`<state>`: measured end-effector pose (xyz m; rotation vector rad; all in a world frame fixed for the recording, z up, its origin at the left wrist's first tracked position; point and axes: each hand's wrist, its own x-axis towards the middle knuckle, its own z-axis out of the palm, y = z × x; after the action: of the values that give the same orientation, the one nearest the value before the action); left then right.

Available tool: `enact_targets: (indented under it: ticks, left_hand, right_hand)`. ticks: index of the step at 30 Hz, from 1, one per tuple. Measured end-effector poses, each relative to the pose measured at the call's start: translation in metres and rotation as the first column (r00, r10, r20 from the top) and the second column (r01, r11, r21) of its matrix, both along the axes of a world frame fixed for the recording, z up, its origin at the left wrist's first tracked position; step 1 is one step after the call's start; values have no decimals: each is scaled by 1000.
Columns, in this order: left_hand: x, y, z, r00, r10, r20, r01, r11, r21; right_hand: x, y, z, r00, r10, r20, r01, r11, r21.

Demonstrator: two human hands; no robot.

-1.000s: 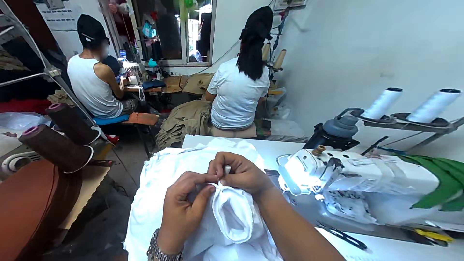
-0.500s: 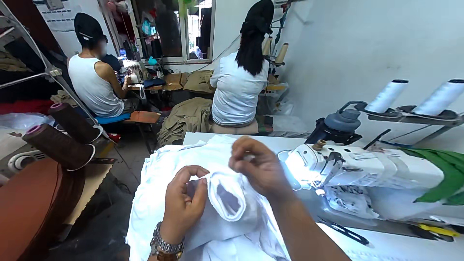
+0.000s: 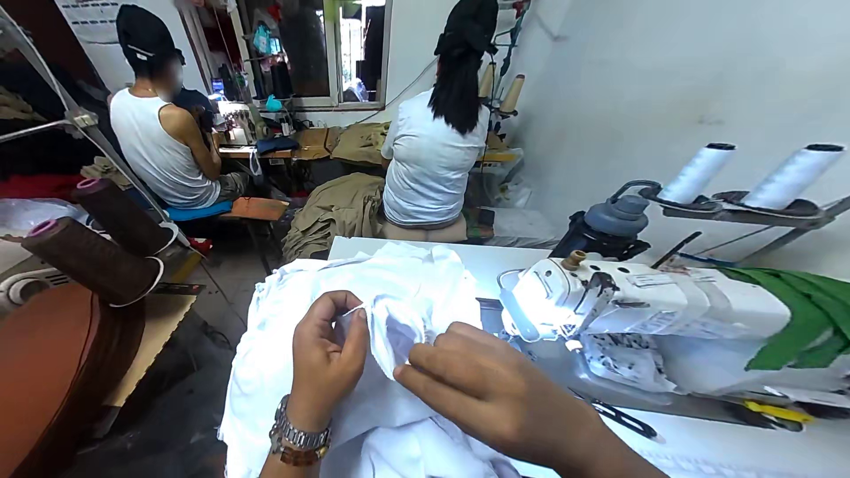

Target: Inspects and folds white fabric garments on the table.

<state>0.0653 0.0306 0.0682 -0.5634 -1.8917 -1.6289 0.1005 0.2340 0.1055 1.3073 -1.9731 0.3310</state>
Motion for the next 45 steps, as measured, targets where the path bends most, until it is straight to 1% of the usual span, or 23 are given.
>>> enact_targets:
  ticks: [3,6,11,15,19,21,24,29,31,34,36,38,40,41,43,45]
  left_hand:
    - [0,-1,3,1000,-6,-13,6,1000,12]
    - [-1,-3,4,1000,-7,-14,7,1000,22]
    - [1,-1,7,1000,-28,3,28,999,43]
    - [2,0,9,1000,-21,-4,21,999,37]
    - [3,-2,10,1000,-22,4,22,999,42]
    - [3,-2,10,1000,-20,7,20,999,46]
    - [3,-2,10,1000,-16,4,15,998,55]
    - [3,-1,12,1000,-24,6,23,998,65]
    - [3,-1,11,1000,-16,5,16,998,64]
    - [2,-4,10,999,32,0,-32,999,39]
    - [2,-5,8,999,48,-1,-48,999,24]
    - [3,-5,9,998,66,1,-66,998,17]
    - [4,-4,7,996,80,-32,-79,996,27]
    - [4,-4,6,995,76,-58,-73,996,46]
    - [5,-1,5,993,41,-114,-30,995,100]
    - [7,4,3,989,-16,-146,43,983,177]
  right_hand:
    - [-5,3,3,1000,-11,-20,11,1000,10]
    - [-7,6,6,1000,2,2,-2,1000,-3]
    - [-11,3,3,999,33,26,-34,999,20]
    - [-16,-1,-1,998,-53,-28,54,997,51]
    - [-20,-5,-5,986,-145,-79,148,988,34]
    - [-23,-6,-7,983,-157,-97,159,987,19]
    - [-25,-7,-8,989,-108,-103,110,994,15]
    - [-25,-8,-10,990,-4,-142,13,998,66]
    - [-22,-7,-8,996,26,-83,-23,999,36]
    - [-13,-1,4,990,64,123,-56,996,-73]
    - [-8,4,18,967,67,244,-45,995,-93]
    - [-7,10,29,966,-19,258,32,998,-46]
    - [-5,14,37,969,-160,188,159,987,24]
    - [-5,16,40,968,-197,155,195,980,30]
    - [-4,18,41,966,-201,164,208,978,-29]
    - [-1,18,34,956,-148,254,200,961,-190]
